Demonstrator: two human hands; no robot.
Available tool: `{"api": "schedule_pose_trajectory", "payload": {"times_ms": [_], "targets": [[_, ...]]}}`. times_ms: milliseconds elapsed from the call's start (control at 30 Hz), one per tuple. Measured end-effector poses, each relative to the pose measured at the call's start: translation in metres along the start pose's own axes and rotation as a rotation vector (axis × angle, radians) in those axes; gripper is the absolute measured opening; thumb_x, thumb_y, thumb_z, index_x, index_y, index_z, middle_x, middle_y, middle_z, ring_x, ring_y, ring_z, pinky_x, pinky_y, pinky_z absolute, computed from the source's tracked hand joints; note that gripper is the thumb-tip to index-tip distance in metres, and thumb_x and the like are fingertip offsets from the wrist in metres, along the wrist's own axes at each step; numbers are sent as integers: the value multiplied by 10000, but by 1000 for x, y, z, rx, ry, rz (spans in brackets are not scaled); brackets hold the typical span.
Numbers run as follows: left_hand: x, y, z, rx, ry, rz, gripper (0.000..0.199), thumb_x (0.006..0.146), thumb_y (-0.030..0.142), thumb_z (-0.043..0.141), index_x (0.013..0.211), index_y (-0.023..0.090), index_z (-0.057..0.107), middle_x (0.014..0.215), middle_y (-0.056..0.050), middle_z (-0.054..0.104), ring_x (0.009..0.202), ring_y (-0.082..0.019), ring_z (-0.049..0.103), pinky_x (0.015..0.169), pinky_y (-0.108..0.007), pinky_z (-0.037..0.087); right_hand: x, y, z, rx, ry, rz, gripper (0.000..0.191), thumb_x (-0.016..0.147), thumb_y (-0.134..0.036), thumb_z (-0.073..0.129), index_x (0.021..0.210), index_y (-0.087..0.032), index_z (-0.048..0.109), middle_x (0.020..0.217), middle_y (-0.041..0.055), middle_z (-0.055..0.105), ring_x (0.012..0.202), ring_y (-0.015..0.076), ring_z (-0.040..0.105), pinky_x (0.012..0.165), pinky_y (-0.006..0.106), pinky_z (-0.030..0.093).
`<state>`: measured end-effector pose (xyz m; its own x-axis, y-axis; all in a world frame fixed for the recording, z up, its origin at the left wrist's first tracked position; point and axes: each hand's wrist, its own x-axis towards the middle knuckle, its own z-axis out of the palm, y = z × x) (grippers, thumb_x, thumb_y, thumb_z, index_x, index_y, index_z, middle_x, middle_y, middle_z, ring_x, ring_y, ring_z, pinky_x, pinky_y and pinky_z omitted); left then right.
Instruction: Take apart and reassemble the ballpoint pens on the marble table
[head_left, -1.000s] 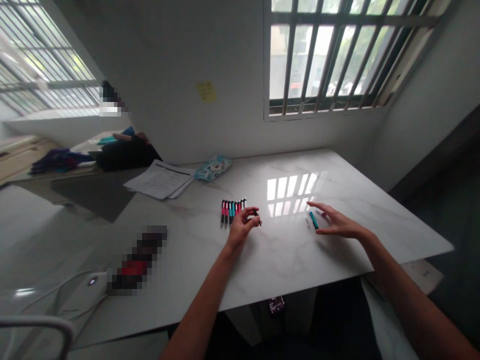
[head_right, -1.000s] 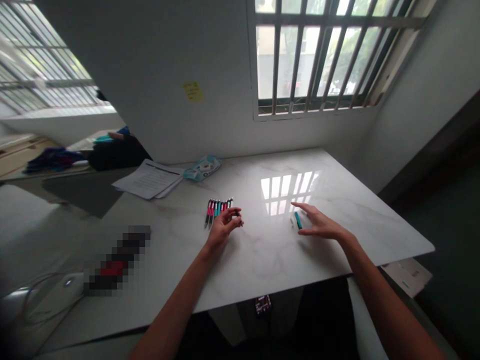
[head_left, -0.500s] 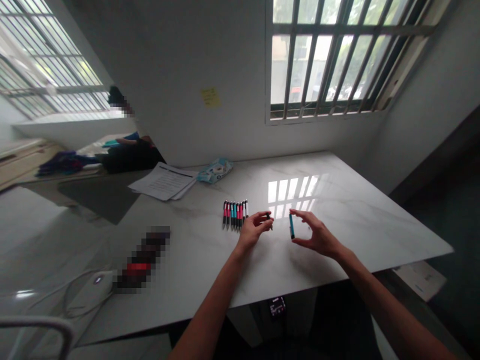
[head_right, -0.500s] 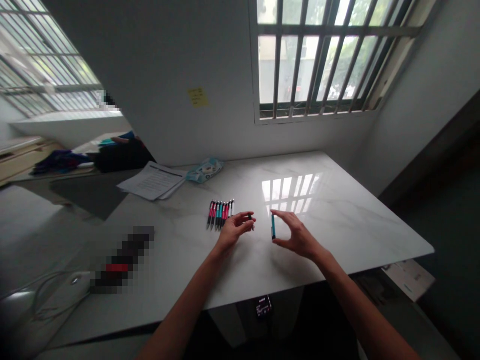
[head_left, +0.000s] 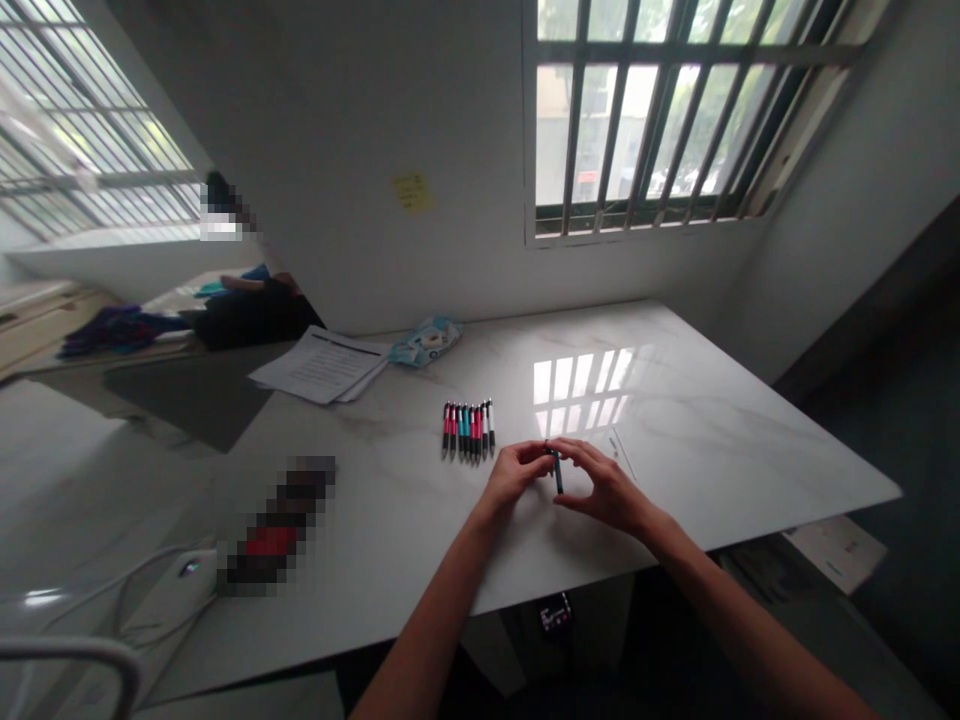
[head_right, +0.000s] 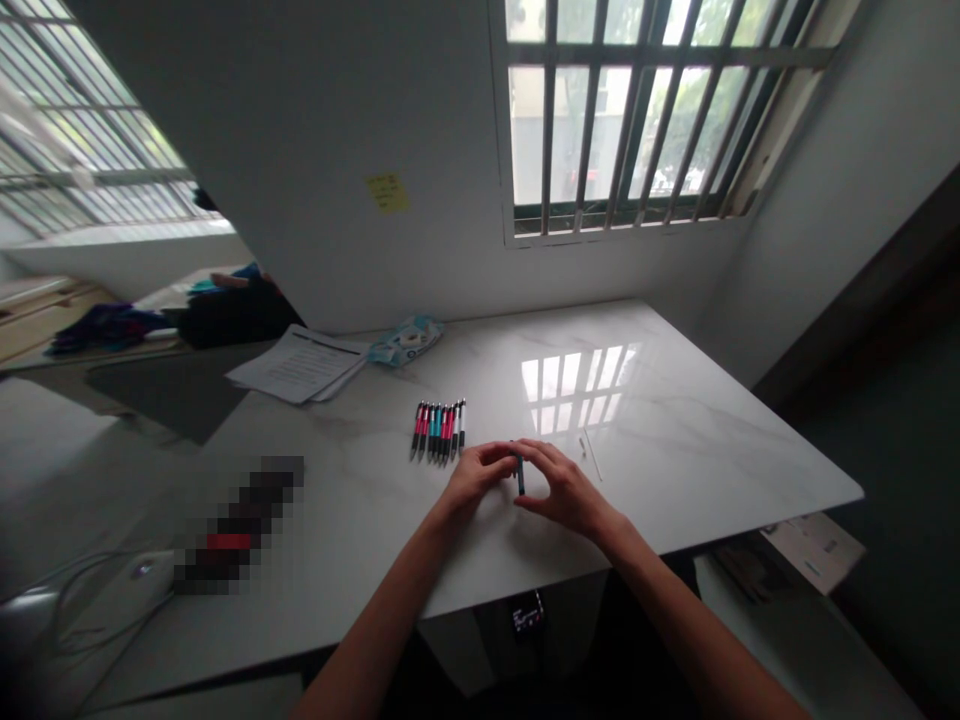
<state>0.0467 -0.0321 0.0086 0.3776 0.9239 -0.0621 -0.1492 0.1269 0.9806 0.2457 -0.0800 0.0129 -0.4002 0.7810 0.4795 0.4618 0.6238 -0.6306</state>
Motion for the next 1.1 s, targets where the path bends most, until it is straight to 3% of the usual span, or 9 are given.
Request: {"api": "schedule_pose_trajectory", "payload": {"times_ms": [133, 333, 433, 533, 633, 833, 1100], "targets": [[0, -1, 1, -18, -6, -9, 402, 705, 371, 902, 1025, 143, 815, 963, -107, 800, 819, -192, 705, 777, -311, 540, -1, -2, -9, -58, 30, -17, 922, 824, -290, 857, 1604, -367, 372, 1514, 92, 565, 1393, 314, 535, 1153, 535, 496], [4, 1, -9, -83, 152, 76, 398, 678, 369, 921, 993, 161, 792, 958, -81, 791, 880, -215, 755, 873, -366, 587, -22, 46, -47, -306, 312, 236, 456, 930, -437, 721, 1355, -283, 664, 1280, 124, 683, 1212, 357, 590, 1064, 592, 497], [5, 2, -12, -94, 173, 112, 431, 677, 394, 924, 1010, 158, 788, 971, -90, 794, 867, -216, 758, 851, -372, 607, -38, 72, -58, -389, 291, 332, 369, 909, -492, 718, 1188, -254, 755, 1166, 132, 712, 1103, 359, 602, 1000, 578, 512], [6, 2, -13, -86, 164, 119, 436, 670, 391, 931, 1009, 154, 794, 979, -105, 805, 860, -217, 759, 844, -371, 615, -45, 79, -59, -390, 255, 354, 254, 912, -471, 697, 1000, -257, 802, 1067, 115, 731, 1028, 338, 611, 959, 546, 521], [6, 2, -12, -53, 173, 128, 421, 672, 380, 929, 1009, 162, 805, 986, -105, 813, 882, -222, 763, 863, -368, 616, -41, 73, -56, -353, 250, 356, 203, 922, -424, 668, 886, -266, 790, 1026, 96, 750, 1020, 328, 630, 960, 535, 516], [3, 0, -11, 131, 203, 172, 360, 723, 376, 884, 1013, 170, 827, 951, -96, 818, 829, -219, 760, 771, -331, 621, -17, 38, -54, -113, 275, 406, 179, 942, -389, 647, 969, -244, 749, 976, 48, 787, 853, 254, 724, 824, 420, 583], [-1, 2, -8, 277, 161, 240, 258, 794, 336, 834, 1015, 202, 837, 1035, -99, 817, 925, -243, 772, 882, -370, 622, 25, -6, -42, -62, 158, 137, 138, 977, -312, 656, 989, -248, 777, 952, 52, 777, 800, 206, 708, 754, 351, 579]]}}
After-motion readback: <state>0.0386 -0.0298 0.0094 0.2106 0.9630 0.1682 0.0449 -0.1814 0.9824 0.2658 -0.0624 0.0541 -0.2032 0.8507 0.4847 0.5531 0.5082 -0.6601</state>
